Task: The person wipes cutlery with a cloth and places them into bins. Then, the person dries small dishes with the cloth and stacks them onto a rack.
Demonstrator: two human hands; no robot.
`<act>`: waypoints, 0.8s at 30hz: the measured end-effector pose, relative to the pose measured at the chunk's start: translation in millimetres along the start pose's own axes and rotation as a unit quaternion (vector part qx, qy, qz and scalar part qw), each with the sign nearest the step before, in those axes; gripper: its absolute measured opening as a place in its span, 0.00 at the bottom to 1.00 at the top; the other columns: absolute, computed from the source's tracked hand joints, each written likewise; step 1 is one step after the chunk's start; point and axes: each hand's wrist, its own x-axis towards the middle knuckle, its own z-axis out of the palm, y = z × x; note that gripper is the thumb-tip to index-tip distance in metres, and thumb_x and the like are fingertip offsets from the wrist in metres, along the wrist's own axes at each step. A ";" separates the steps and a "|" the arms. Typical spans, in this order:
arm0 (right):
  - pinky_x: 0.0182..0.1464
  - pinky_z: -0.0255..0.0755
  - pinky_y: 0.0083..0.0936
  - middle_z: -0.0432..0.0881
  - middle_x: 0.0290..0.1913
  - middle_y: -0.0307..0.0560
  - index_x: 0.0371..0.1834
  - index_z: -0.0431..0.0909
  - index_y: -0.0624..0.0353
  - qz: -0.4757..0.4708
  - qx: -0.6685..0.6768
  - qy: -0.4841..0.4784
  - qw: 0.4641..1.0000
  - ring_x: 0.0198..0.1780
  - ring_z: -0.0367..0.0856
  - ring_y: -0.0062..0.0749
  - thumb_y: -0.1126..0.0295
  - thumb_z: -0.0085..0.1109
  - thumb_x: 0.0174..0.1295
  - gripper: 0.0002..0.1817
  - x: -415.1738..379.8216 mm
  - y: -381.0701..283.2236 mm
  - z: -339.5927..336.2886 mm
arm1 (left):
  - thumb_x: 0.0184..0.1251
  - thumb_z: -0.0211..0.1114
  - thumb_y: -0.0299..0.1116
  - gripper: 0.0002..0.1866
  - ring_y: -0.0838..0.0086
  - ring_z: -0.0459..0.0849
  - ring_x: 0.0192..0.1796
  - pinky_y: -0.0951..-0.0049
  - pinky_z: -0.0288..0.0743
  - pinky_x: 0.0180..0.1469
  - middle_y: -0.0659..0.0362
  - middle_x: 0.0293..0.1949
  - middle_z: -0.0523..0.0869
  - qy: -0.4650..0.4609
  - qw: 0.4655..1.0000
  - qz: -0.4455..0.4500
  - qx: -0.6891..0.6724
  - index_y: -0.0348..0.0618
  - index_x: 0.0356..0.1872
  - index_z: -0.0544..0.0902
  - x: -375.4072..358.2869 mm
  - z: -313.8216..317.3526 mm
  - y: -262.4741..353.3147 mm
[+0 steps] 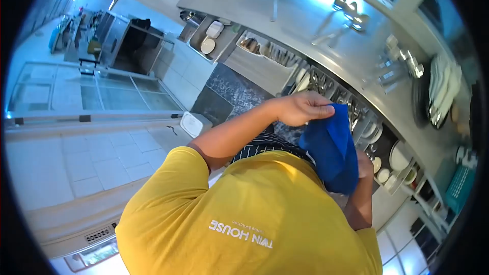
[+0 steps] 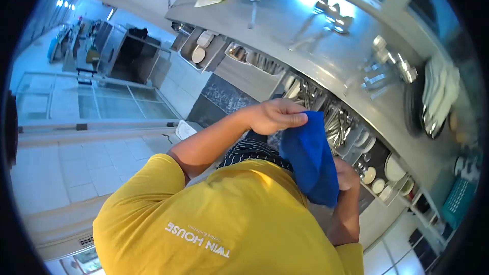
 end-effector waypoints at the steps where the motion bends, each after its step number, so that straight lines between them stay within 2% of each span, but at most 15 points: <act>1: 0.63 0.77 0.33 0.86 0.59 0.43 0.70 0.76 0.64 -0.027 0.018 -0.022 0.999 0.58 0.84 0.34 0.67 0.69 0.68 0.28 18.7 -11.0 20.0 | 0.85 0.58 0.45 0.17 0.89 0.75 0.38 0.85 0.70 0.40 0.69 0.40 0.85 -0.040 0.996 0.055 -0.050 0.41 0.52 0.84 -0.2 -28.2 -28.8; 2: 0.62 0.77 0.33 0.86 0.58 0.43 0.70 0.76 0.64 -0.048 0.006 0.018 0.999 0.58 0.84 0.34 0.67 0.70 0.68 0.28 41.3 -18.0 40.8 | 0.85 0.58 0.45 0.17 0.89 0.75 0.38 0.85 0.70 0.40 0.69 0.40 0.85 -0.035 0.995 0.070 -0.057 0.41 0.52 0.84 -8.0 -40.6 -33.9; 4: 0.61 0.77 0.33 0.86 0.57 0.43 0.68 0.77 0.64 -0.100 -0.015 0.105 0.989 0.57 0.84 0.34 0.66 0.71 0.67 0.28 99.2 -20.5 80.3 | 0.84 0.61 0.44 0.15 0.88 0.78 0.38 0.84 0.72 0.40 0.69 0.41 0.85 0.045 0.977 0.041 -0.206 0.42 0.54 0.84 -25.1 -66.4 -42.9; 6: 0.60 0.77 0.33 0.86 0.56 0.43 0.67 0.77 0.64 -0.149 -0.037 0.177 0.972 0.55 0.84 0.34 0.66 0.71 0.67 0.27 169.5 -17.3 114.4 | 0.82 0.63 0.42 0.15 0.86 0.82 0.41 0.82 0.75 0.43 0.70 0.43 0.86 0.034 0.961 0.082 -0.261 0.43 0.57 0.83 -37.0 -105.3 -66.0; 8: 0.60 0.78 0.33 0.86 0.55 0.43 0.65 0.78 0.64 -0.194 -0.056 0.228 0.953 0.54 0.84 0.34 0.65 0.72 0.66 0.26 241.6 -12.5 144.7 | 0.81 0.64 0.41 0.15 0.85 0.83 0.46 0.81 0.77 0.47 0.68 0.45 0.87 0.055 0.922 0.077 -0.375 0.43 0.57 0.83 -52.9 -143.1 -81.2; 12: 0.58 0.78 0.33 0.85 0.52 0.44 0.62 0.79 0.64 -0.247 -0.083 0.276 0.925 0.51 0.84 0.34 0.64 0.74 0.65 0.25 350.0 -8.7 194.2 | 0.81 0.64 0.42 0.16 0.82 0.85 0.47 0.77 0.80 0.49 0.66 0.46 0.87 0.102 0.917 0.057 -0.381 0.43 0.59 0.83 -81.2 -212.3 -113.2; 14: 0.57 0.78 0.33 0.85 0.51 0.44 0.60 0.79 0.64 -0.268 -0.083 0.281 0.918 0.50 0.84 0.34 0.64 0.75 0.64 0.25 380.4 -18.5 217.7 | 0.80 0.65 0.44 0.19 0.80 0.86 0.45 0.72 0.83 0.47 0.66 0.47 0.88 0.195 0.931 -0.027 -0.309 0.44 0.63 0.83 -103.3 -250.3 -111.1; 15: 0.56 0.79 0.33 0.85 0.50 0.44 0.60 0.79 0.64 -0.271 -0.112 0.283 0.913 0.49 0.84 0.34 0.64 0.75 0.64 0.25 392.0 -29.8 231.9 | 0.80 0.65 0.44 0.19 0.79 0.87 0.43 0.71 0.83 0.44 0.63 0.47 0.89 0.116 0.959 0.003 -0.259 0.45 0.62 0.85 -104.3 -281.1 -126.5; 16: 0.56 0.80 0.33 0.85 0.50 0.47 0.59 0.79 0.64 -0.219 -0.361 0.293 0.858 0.49 0.84 0.36 0.68 0.74 0.61 0.24 403.3 -49.7 254.7 | 0.78 0.66 0.43 0.18 0.77 0.88 0.42 0.73 0.83 0.43 0.60 0.46 0.90 0.171 0.980 -0.004 -0.103 0.45 0.59 0.86 -106.4 -308.3 -132.3; 17: 0.55 0.81 0.33 0.85 0.50 0.49 0.58 0.79 0.65 -0.180 -0.478 0.290 0.809 0.49 0.84 0.37 0.71 0.73 0.60 0.24 408.6 -50.4 253.9 | 0.76 0.66 0.42 0.17 0.75 0.89 0.42 0.74 0.83 0.42 0.56 0.46 0.91 0.223 0.973 -0.011 0.057 0.44 0.56 0.88 -108.1 -336.8 -138.7; 18: 0.55 0.81 0.33 0.85 0.50 0.51 0.58 0.79 0.65 -0.145 -0.588 0.283 0.744 0.49 0.85 0.38 0.73 0.72 0.58 0.23 413.8 -51.1 253.2 | 0.75 0.65 0.40 0.14 0.70 0.90 0.41 0.73 0.83 0.43 0.53 0.44 0.91 0.318 0.933 0.033 0.165 0.44 0.52 0.89 -112.5 -365.2 -152.4; 19: 0.55 0.81 0.33 0.85 0.50 0.51 0.58 0.79 0.65 -0.129 -0.624 0.291 0.713 0.49 0.85 0.38 0.72 0.73 0.57 0.24 416.3 -51.1 251.9 | 0.74 0.64 0.38 0.13 0.66 0.91 0.40 0.72 0.84 0.43 0.49 0.43 0.91 0.405 0.871 0.076 0.269 0.44 0.49 0.90 -112.6 -395.3 -174.8; 21: 0.55 0.81 0.33 0.85 0.51 0.51 0.58 0.79 0.65 -0.118 -0.630 0.316 0.700 0.50 0.85 0.38 0.71 0.75 0.55 0.27 421.5 -50.3 249.4 | 0.65 0.66 0.41 0.14 0.52 0.91 0.44 0.57 0.85 0.47 0.42 0.40 0.90 0.525 0.785 0.011 0.330 0.40 0.39 0.89 -81.2 -477.7 -246.2; 23: 0.56 0.81 0.33 0.85 0.51 0.51 0.58 0.79 0.64 -0.110 -0.622 0.338 0.698 0.50 0.85 0.38 0.70 0.78 0.52 0.29 428.3 -49.9 249.4 | 0.64 0.67 0.41 0.14 0.51 0.91 0.49 0.54 0.85 0.51 0.44 0.43 0.91 0.530 0.791 -0.107 0.286 0.42 0.40 0.90 -88.2 -504.8 -225.4; 24: 0.56 0.81 0.33 0.85 0.51 0.50 0.58 0.79 0.64 -0.107 -0.619 0.348 0.696 0.50 0.85 0.38 0.70 0.79 0.51 0.30 431.6 -50.4 249.8 | 0.64 0.67 0.41 0.14 0.51 0.91 0.49 0.54 0.85 0.51 0.44 0.43 0.91 0.524 0.796 -0.106 0.283 0.42 0.40 0.90 -84.0 -515.6 -232.0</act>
